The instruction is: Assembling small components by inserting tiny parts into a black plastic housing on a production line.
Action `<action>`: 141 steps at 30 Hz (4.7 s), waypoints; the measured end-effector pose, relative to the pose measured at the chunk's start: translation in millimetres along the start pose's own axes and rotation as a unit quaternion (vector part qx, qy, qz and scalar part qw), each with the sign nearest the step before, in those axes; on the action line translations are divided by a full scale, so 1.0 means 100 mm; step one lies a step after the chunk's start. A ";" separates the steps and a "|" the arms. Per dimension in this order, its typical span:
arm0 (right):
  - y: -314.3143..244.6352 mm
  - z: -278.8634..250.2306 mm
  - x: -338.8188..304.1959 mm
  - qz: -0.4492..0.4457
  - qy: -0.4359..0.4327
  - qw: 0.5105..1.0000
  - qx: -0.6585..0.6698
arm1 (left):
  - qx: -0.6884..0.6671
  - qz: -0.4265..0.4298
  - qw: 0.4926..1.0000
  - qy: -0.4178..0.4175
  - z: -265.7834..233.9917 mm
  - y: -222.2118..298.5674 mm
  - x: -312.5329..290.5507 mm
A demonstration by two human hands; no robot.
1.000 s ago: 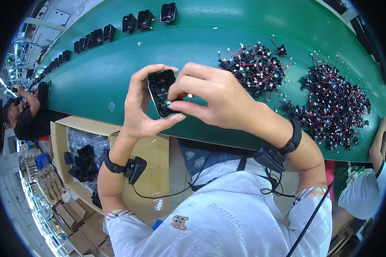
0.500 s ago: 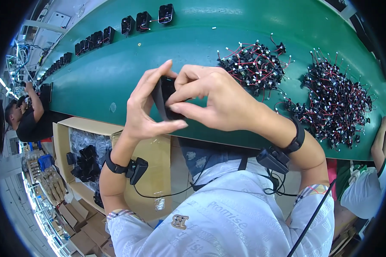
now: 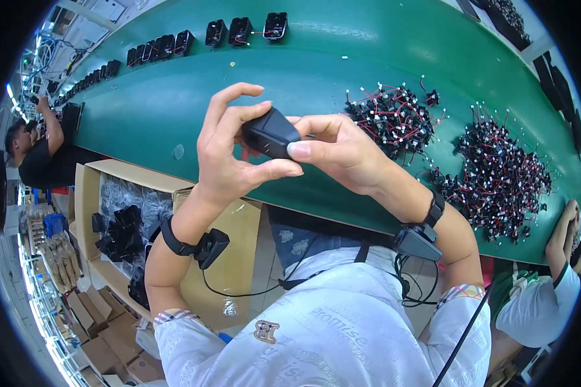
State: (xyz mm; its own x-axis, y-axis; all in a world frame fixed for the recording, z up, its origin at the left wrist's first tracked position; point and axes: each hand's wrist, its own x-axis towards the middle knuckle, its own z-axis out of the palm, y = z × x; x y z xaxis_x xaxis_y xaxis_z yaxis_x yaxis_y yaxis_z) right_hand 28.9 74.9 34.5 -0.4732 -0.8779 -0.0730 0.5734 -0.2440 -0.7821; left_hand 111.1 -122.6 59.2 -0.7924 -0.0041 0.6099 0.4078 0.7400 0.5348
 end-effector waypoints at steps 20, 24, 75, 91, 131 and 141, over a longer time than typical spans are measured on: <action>-0.79 -1.12 1.87 -0.061 0.150 0.464 -0.871 | 0.285 -0.351 0.850 -0.271 -2.28 -0.24 -2.27; -0.82 -1.16 1.57 -0.187 0.160 0.426 -0.871 | 0.255 -0.387 0.854 -0.235 -2.07 -0.19 -2.26; -0.29 -0.13 0.40 -0.214 0.176 0.843 -0.461 | -0.338 -0.196 0.913 -0.115 0.25 -0.29 0.01; -0.34 0.06 0.30 -0.369 0.115 0.718 -0.579 | -0.265 -0.096 0.958 -0.059 0.20 -0.25 0.08; -0.35 0.21 0.16 -0.412 0.000 0.715 -0.565 | -0.610 -0.262 0.699 -0.267 0.05 -0.45 -0.06; -0.26 0.21 0.21 -0.434 0.062 0.726 -0.530 | -0.602 -0.252 0.716 -0.250 0.04 -0.57 -0.01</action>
State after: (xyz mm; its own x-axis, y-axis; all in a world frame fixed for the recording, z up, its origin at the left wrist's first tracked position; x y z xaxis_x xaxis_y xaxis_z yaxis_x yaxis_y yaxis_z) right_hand 18.2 53.9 66.4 -0.4426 -0.5224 0.7289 -0.7830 -0.1712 -0.5981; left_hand 87.1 -162.2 25.5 -0.9171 0.3967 0.0388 -0.1291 -0.3877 0.9127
